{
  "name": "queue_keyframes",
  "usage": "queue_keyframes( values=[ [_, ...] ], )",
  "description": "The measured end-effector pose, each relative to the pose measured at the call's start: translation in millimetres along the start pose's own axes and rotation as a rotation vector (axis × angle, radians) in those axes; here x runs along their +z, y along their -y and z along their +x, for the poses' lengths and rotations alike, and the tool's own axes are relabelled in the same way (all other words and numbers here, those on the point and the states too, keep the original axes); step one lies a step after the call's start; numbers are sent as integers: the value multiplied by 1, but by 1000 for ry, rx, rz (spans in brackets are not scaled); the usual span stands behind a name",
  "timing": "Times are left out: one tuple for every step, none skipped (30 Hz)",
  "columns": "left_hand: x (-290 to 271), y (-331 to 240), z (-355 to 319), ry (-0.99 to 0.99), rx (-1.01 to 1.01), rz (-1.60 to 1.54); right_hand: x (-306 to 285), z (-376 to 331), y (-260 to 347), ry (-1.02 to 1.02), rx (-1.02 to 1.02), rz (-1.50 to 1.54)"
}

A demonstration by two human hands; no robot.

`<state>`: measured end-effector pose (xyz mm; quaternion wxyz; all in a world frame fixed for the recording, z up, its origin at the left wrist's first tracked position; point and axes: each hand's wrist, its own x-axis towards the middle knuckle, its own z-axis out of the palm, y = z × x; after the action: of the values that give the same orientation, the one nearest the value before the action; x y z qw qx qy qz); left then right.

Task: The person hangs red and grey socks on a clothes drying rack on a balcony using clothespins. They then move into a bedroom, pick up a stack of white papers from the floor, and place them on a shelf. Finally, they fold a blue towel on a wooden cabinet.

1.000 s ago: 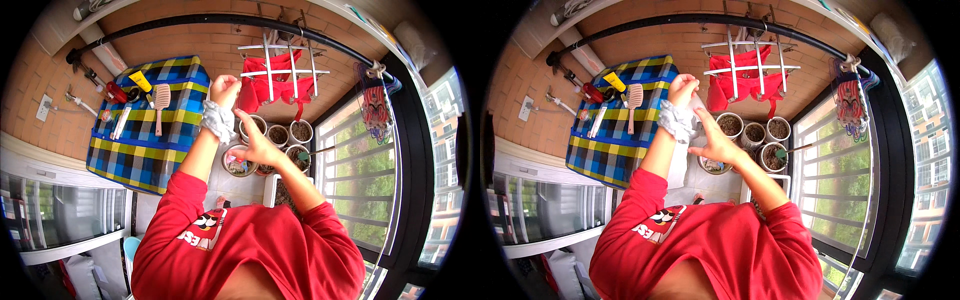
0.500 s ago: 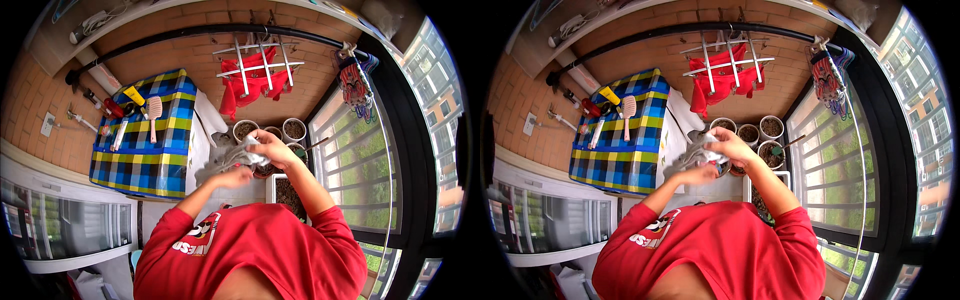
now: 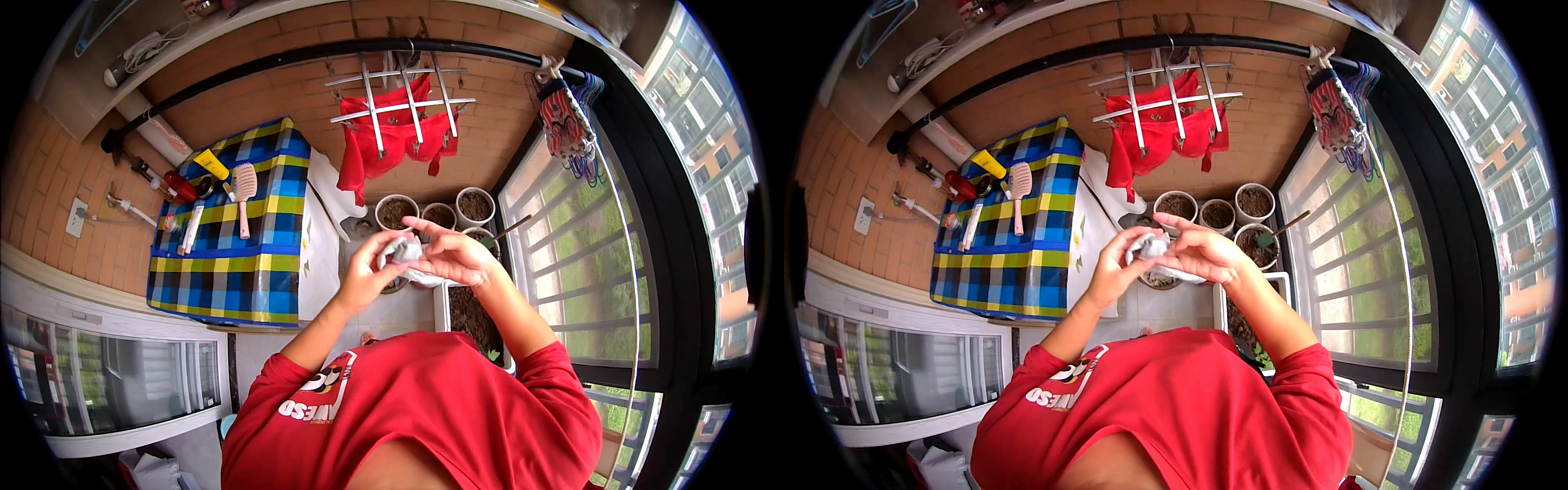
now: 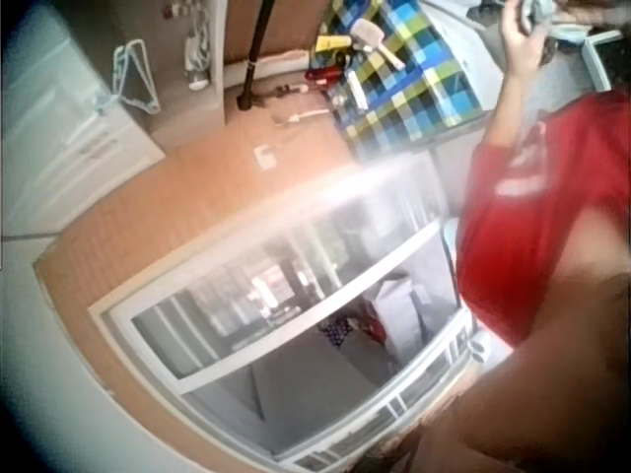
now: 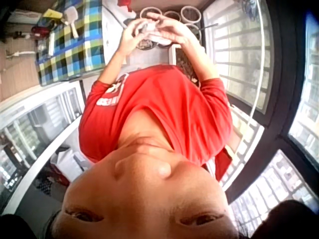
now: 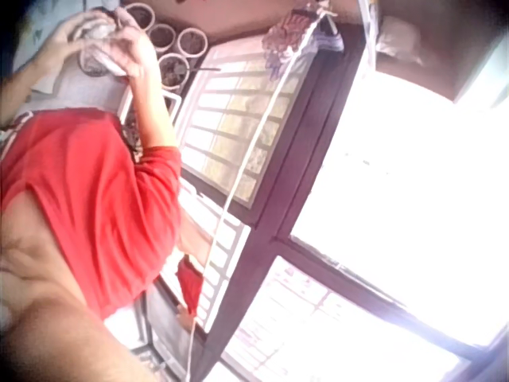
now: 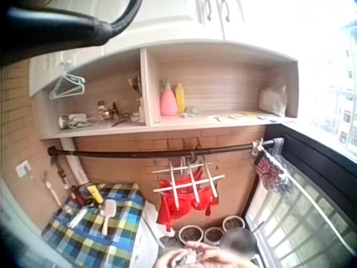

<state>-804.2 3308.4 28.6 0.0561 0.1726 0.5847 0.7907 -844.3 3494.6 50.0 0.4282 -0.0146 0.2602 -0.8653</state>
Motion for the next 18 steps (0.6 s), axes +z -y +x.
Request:
queue_keyframes(
  values=[
    [-2,3,0,-16,-50,-142,2,-3,0,60,-30,-11],
    [-5,6,0,-25,-94,-286,5,-4,-1,66,-32,-17],
    [-8,8,1,-77,-154,-451,8,-6,-4,59,-74,-155],
    [-11,9,0,-131,-198,-486,12,-6,-8,69,-121,-280],
    [-13,11,0,-162,-215,-471,17,-4,-13,1,-168,-436],
    [-15,12,0,-185,-197,-474,22,-1,-18,-99,-224,-677],
    [-16,13,-1,-172,-204,-454,26,-2,-21,-133,-246,-787],
    [-16,13,-2,-152,-196,-443,29,-2,-23,-202,-228,-878],
    [-17,13,-3,-142,-207,-429,32,-2,-25,-280,-250,-1021],
    [-18,12,-3,-150,-206,-434,34,-2,-25,-301,-318,-1149],
    [-18,11,-4,-169,-225,-436,35,-2,-25,-327,-371,-1261],
    [-18,10,-3,-188,-244,-439,35,-2,-25,-310,-458,-1343],
    [-19,8,-2,-226,-323,-491,34,1,-21,-334,-699,-1631],
    [-21,6,-2,-265,-403,-545,32,1,-20,-330,-808,-1595],
    [-22,4,-1,-280,-453,-617,30,6,-17,-307,-916,-1558],
    [-23,3,0,-291,-519,-672,27,10,-14,-292,-1012,-1521],
    [-25,2,1,-275,-551,-744,24,12,-13,-365,-731,-1296],
    [-28,1,2,-251,-582,-816,20,12,-10,-425,-463,-986]
  ],
)
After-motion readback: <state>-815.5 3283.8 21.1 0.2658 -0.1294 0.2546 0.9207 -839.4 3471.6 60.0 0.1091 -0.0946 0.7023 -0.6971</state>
